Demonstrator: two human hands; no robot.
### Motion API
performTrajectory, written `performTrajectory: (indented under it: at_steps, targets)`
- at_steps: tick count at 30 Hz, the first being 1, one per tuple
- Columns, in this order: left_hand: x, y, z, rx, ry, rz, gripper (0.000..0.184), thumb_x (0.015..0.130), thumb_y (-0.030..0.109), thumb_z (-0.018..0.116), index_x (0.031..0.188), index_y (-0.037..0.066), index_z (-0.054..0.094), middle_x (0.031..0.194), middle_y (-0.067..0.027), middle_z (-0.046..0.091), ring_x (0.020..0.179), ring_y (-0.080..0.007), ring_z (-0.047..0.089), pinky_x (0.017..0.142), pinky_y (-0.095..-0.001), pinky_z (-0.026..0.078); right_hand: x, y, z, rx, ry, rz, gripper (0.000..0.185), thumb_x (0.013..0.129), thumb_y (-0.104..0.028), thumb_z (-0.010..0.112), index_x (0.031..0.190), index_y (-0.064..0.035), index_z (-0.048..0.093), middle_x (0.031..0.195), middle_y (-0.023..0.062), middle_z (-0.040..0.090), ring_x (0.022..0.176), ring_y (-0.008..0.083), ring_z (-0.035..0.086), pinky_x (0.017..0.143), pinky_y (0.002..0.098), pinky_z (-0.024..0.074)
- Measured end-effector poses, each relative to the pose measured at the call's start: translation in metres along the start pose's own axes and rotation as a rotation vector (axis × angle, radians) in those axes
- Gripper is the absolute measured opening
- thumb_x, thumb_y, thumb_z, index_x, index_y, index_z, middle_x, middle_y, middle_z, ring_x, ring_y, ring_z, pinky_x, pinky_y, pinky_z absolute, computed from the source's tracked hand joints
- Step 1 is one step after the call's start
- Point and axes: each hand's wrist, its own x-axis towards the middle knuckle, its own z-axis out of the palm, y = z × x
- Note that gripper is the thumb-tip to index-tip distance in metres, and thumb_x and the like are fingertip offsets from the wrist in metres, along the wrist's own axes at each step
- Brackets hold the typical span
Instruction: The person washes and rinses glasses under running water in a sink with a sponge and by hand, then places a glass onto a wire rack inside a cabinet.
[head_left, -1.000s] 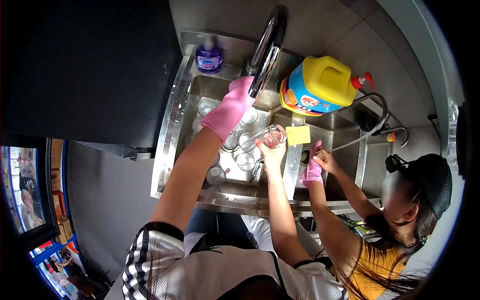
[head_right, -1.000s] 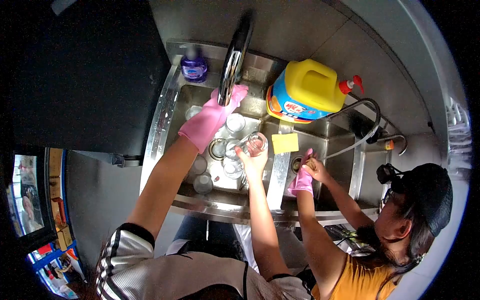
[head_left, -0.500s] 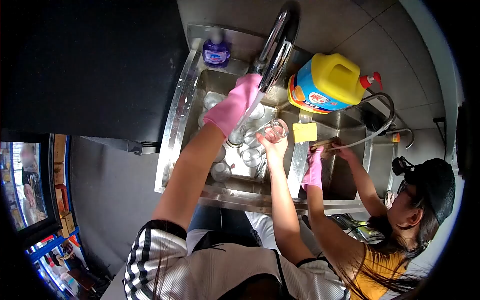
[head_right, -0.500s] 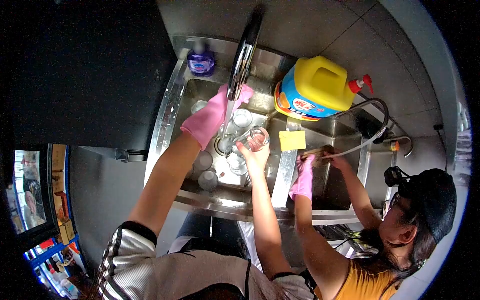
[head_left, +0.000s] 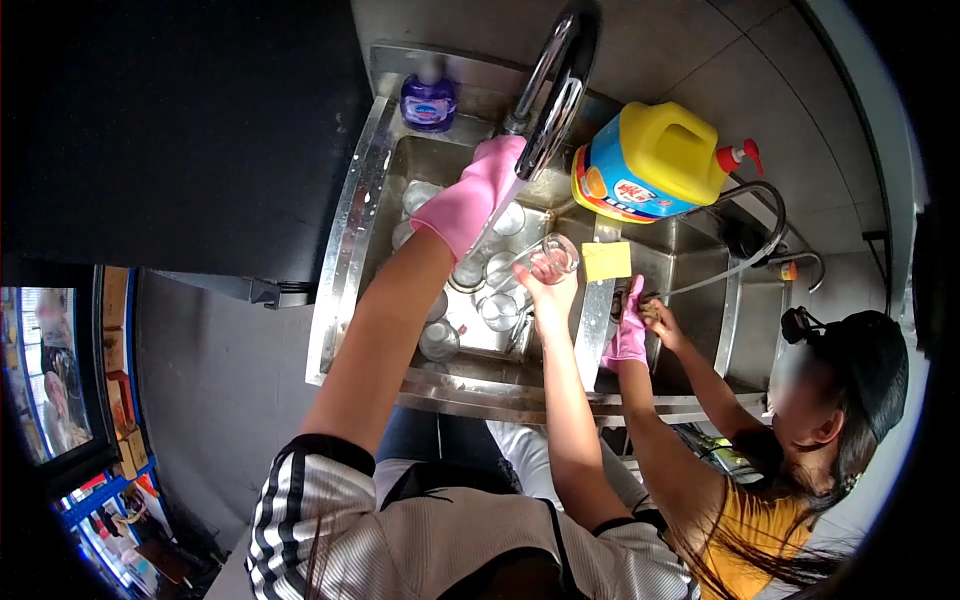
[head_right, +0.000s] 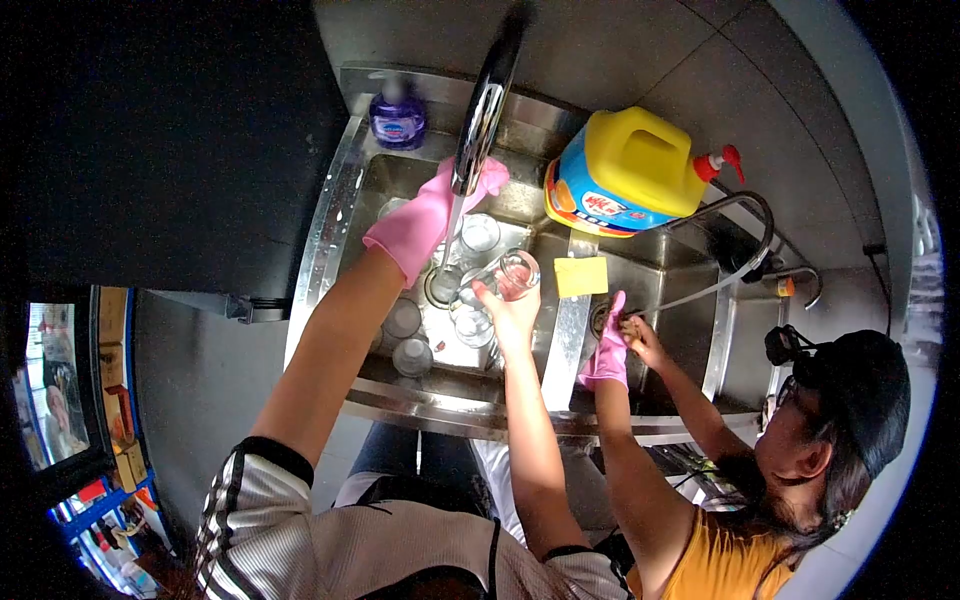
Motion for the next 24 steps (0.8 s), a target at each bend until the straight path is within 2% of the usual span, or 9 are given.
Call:
performTrajectory:
  at_steps: [6, 14, 15, 16, 18, 19, 20, 22, 24]
  targets:
    - [-0.001, 0.0, -0.003, 0.008, -0.013, -0.01, 0.026, 0.086, 0.016, 0.058, 0.107, 0.001, 0.058, 0.094, -0.0095, 0.064, 0.083, -0.0148, 0.06, 0.073, -0.0282, 0.049, -0.003, 0.011, 0.001, 0.04, -0.014, 0.01, 0.075, 0.058, 0.006, 0.079, 0.122, -0.0076, 0.043, 0.106, 0.0037, 0.048, 0.098, 0.0149, 0.054, 0.085, 0.0264, 0.0437]
    - [-0.028, 0.0, -0.026, 0.033, -0.065, 0.025, 0.028, 0.087, 0.014, 0.057, 0.112, 0.0, 0.058, 0.096, -0.0103, 0.065, 0.083, -0.0137, 0.061, 0.074, -0.0269, 0.05, 0.017, 0.008, 0.031, -0.007, -0.112, 0.036, 0.068, 0.058, 0.005, 0.079, 0.115, -0.0013, 0.044, 0.106, 0.0068, 0.053, 0.095, 0.0158, 0.055, 0.084, 0.0285, 0.0461]
    - [-0.053, -0.002, -0.042, 0.127, -0.054, 0.321, 0.028, 0.088, 0.015, 0.055, 0.112, 0.0, 0.058, 0.097, -0.0109, 0.064, 0.085, -0.0143, 0.061, 0.077, -0.0274, 0.049, 0.023, 0.003, 0.043, -0.013, -0.174, -0.058, 0.066, 0.057, 0.006, 0.079, 0.113, -0.0011, 0.044, 0.108, 0.0066, 0.053, 0.093, 0.0151, 0.055, 0.082, 0.0279, 0.0467]
    - [-0.08, -0.005, -0.056, 0.223, -0.04, 0.616, 0.028, 0.089, 0.016, 0.053, 0.112, -0.001, 0.057, 0.097, -0.0115, 0.064, 0.086, -0.0148, 0.061, 0.079, -0.0279, 0.049, 0.031, 0.002, 0.054, -0.144, -0.188, -0.114, 0.063, 0.056, -0.001, 0.081, 0.109, -0.0015, 0.046, 0.103, 0.0069, 0.056, 0.092, 0.0144, 0.056, 0.08, 0.0281, 0.0467]
    - [-0.132, -0.009, -0.076, 0.196, 0.156, 0.722, 0.032, 0.091, 0.021, 0.052, 0.114, -0.001, 0.057, 0.098, -0.0093, 0.064, 0.09, -0.0153, 0.06, 0.084, -0.0285, 0.046, 0.048, 0.007, 0.072, -0.425, -0.245, -0.268, 0.061, 0.055, -0.01, 0.082, 0.105, -0.0011, 0.049, 0.097, 0.0076, 0.058, 0.089, 0.0143, 0.057, 0.078, 0.0288, 0.0466]
    - [-0.15, -0.017, -0.086, 0.175, 0.28, 0.634, 0.031, 0.091, 0.021, 0.051, 0.113, 0.0, 0.057, 0.098, -0.0092, 0.064, 0.091, -0.0151, 0.06, 0.084, -0.0283, 0.046, 0.04, -0.028, 0.089, -0.599, -0.235, -0.295, 0.061, 0.055, -0.016, 0.083, 0.104, -0.0014, 0.05, 0.09, 0.0084, 0.059, 0.084, 0.0151, 0.057, 0.077, 0.0296, 0.0468]
    - [-0.165, -0.025, -0.093, 0.154, 0.402, 0.545, 0.03, 0.092, 0.022, 0.051, 0.112, 0.0, 0.058, 0.098, -0.0092, 0.064, 0.092, -0.015, 0.06, 0.084, -0.0282, 0.047, 0.046, -0.022, 0.095, -0.587, -0.242, -0.3, 0.061, 0.055, -0.016, 0.083, 0.104, -0.0014, 0.05, 0.09, 0.0084, 0.059, 0.084, 0.0151, 0.057, 0.077, 0.0296, 0.0468]
    - [-0.189, -0.048, -0.102, 0.118, 0.457, 0.544, 0.03, 0.094, 0.021, 0.046, 0.109, -0.001, 0.06, 0.092, -0.0111, 0.066, 0.086, -0.0166, 0.063, 0.079, -0.0269, 0.049, 0.062, -0.003, 0.103, -0.296, -0.192, -0.317, 0.059, 0.058, -0.016, 0.083, 0.105, -0.0014, 0.05, 0.087, 0.0078, 0.059, 0.079, 0.0155, 0.058, 0.075, 0.0296, 0.0479]
    - [-0.212, -0.057, -0.103, 0.057, 0.428, 0.524, 0.03, 0.094, 0.022, 0.048, 0.109, 0.0, 0.06, 0.092, -0.0105, 0.066, 0.085, -0.0156, 0.063, 0.08, -0.0265, 0.049, 0.057, -0.018, 0.109, 0.107, -0.262, -0.151, 0.039, 0.072, -0.011, 0.073, 0.103, -0.0006, 0.051, 0.086, 0.0072, 0.058, 0.075, 0.0149, 0.058, 0.072, 0.0292, 0.0502]
